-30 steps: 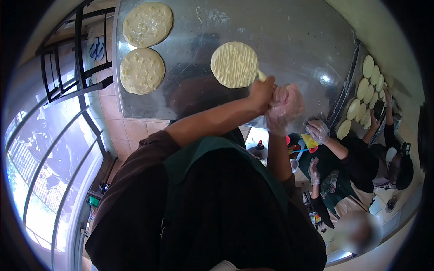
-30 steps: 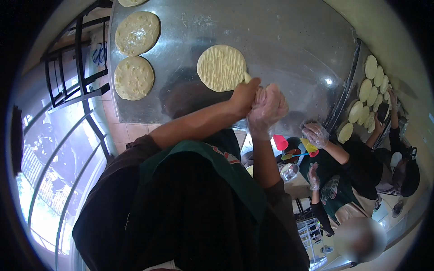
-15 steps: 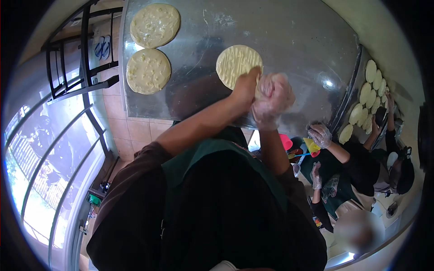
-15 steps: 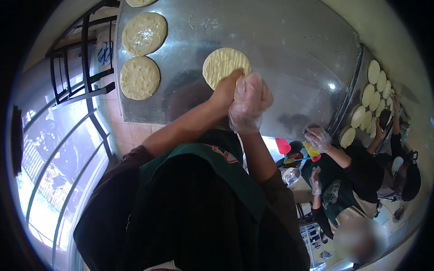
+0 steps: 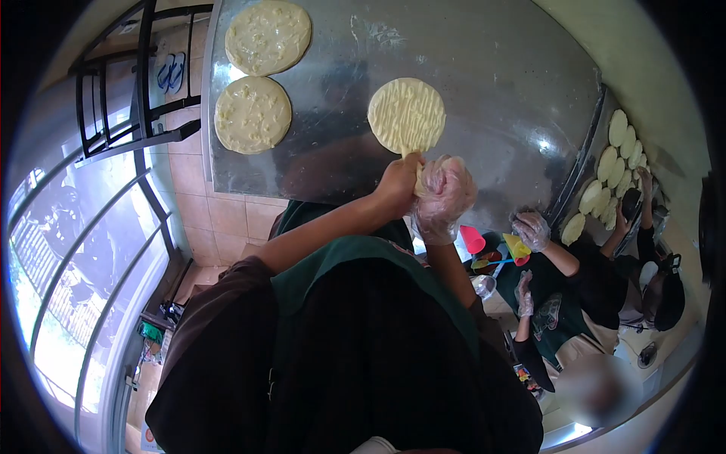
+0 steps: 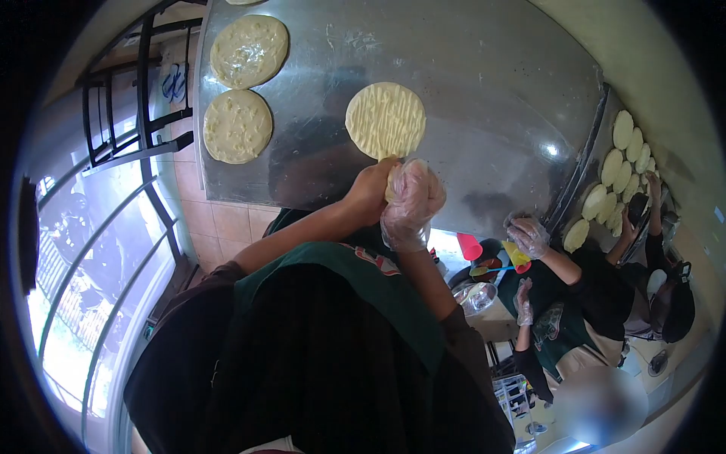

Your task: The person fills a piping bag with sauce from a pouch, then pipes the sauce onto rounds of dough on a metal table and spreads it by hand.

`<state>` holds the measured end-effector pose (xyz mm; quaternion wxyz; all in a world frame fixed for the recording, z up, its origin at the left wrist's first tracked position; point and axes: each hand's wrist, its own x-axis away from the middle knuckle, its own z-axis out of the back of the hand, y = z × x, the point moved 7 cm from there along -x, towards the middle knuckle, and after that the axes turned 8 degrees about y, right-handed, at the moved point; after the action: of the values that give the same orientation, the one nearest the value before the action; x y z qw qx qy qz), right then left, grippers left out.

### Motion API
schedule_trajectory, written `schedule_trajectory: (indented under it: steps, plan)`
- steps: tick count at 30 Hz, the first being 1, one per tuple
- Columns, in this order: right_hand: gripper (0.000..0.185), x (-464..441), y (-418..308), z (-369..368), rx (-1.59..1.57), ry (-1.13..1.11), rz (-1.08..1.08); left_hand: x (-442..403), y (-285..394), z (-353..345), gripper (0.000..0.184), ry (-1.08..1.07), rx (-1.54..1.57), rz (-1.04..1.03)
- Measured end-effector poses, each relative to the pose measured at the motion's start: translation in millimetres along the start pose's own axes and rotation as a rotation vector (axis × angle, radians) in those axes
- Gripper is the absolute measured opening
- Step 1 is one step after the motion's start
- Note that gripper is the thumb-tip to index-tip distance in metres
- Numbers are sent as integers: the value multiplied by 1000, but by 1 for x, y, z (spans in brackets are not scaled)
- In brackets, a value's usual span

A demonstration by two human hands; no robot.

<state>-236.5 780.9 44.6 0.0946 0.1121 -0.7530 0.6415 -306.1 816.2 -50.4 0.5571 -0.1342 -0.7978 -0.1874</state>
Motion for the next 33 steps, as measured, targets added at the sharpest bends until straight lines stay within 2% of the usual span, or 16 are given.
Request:
schedule_trajectory:
  steps: [1,3,5,7,13,15,16,18,21,23,26,28,29,30,32,33]
  plan:
    - [30,-2,-3,0,-45,-16,16,3,-4,0,46,6,221,150]
    - [28,-5,-30,-3,92,-30,183,0,24,36,52,15,-441,-134]
    - [28,-8,-54,-11,36,-37,213,26,98,62,55,547,-765,-1024]
    - [31,-9,-67,-19,-204,-43,100,15,141,63,60,535,-786,-1173]
    - [35,-20,-94,6,-278,10,131,-27,142,-4,68,293,-1162,-805]
    - [36,-21,-106,16,-322,9,205,-38,111,-21,71,232,-1086,-778]
    - [38,-25,-103,32,-433,64,116,-37,95,-34,71,205,-1096,-803]
    - [35,-24,-116,41,-331,101,231,-57,50,-62,72,136,-1125,-917]
    - [28,-31,-129,83,-89,57,498,-56,11,-116,51,-36,-1238,-823]
    - [33,-31,-138,100,91,130,674,-99,-35,-138,52,-73,-1122,-981]
    - [47,-26,-149,109,372,236,933,-44,1,-120,49,-165,-1106,-657]
    - [49,-25,-160,101,444,379,959,-17,47,-77,44,-26,-1031,-1170]
    - [51,-24,-166,97,479,452,967,21,95,-44,35,129,-975,-1295]
    - [48,-31,-165,98,329,359,878,29,128,-1,31,316,-946,-1487]
    - [44,-41,-160,93,48,193,722,54,198,99,38,879,-924,-1343]
    - [42,-47,-157,87,-82,116,659,57,230,156,37,1077,-959,-1379]
